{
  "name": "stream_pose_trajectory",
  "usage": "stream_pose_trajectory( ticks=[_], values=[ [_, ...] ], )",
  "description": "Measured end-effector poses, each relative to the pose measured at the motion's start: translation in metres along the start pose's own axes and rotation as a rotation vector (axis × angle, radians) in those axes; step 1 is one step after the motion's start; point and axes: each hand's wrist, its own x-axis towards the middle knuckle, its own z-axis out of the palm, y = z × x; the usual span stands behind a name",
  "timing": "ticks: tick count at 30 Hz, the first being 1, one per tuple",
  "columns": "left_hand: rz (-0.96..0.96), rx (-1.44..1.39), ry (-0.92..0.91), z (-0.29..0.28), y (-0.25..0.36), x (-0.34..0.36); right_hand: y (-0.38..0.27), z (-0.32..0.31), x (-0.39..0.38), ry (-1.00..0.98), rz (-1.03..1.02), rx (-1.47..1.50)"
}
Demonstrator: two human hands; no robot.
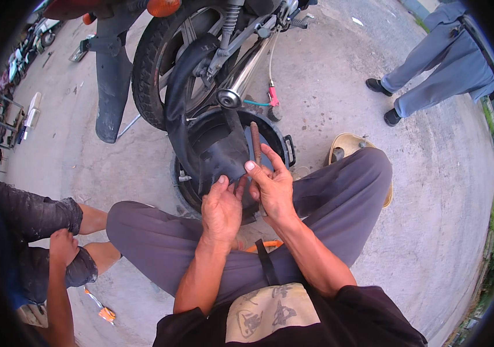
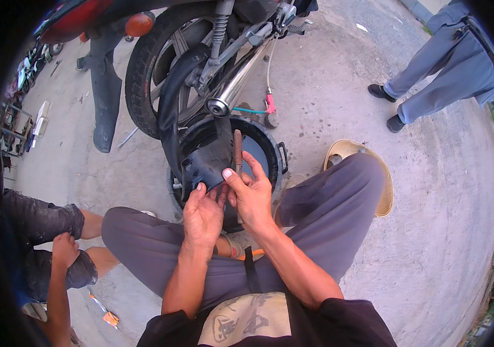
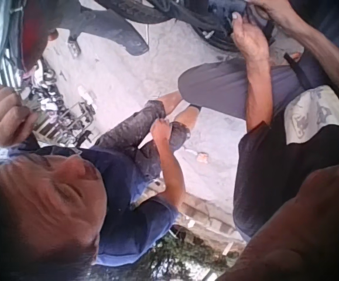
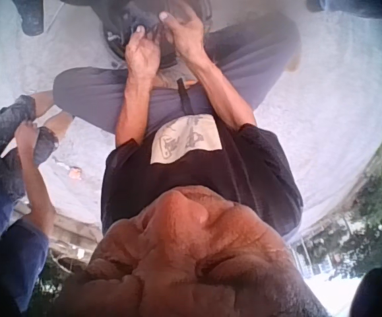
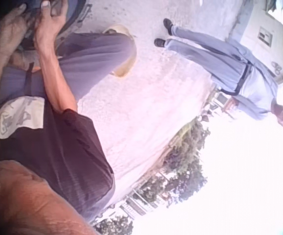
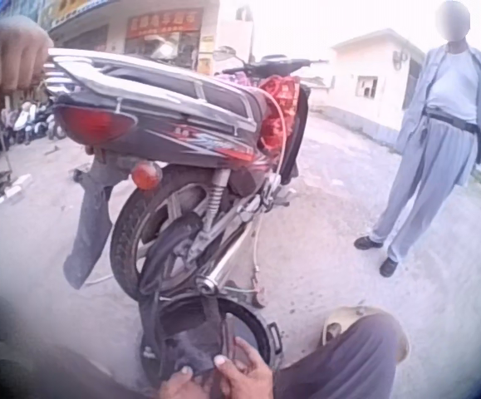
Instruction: The person rubs a motorcycle tire tube with a rasp to roughen the surface near a puncture after checking it for leaks in a basin of water.
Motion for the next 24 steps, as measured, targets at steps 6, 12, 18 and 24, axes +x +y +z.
stream_pose_trajectory(
  ticks=[6,12,18,24],
  values=[
    [-0.004,0.105,-0.167,0.003,-0.011,-0.004,0.014,0.003,0.000,0.010,-0.126,0.138],
    [-0.001,0.105,-0.084,0.012,-0.009,-0.002,0.008,0.001,0.000,-0.045,-0.138,0.045],
    [0.152,0.077,0.103,0.009,-0.012,0.002,0.004,-0.024,-0.029,-0.159,-0.352,-0.623],
    [0.074,0.234,0.095,0.007,-0.009,-0.005,0.002,-0.018,-0.043,-0.294,-0.657,-0.912]
  ],
)
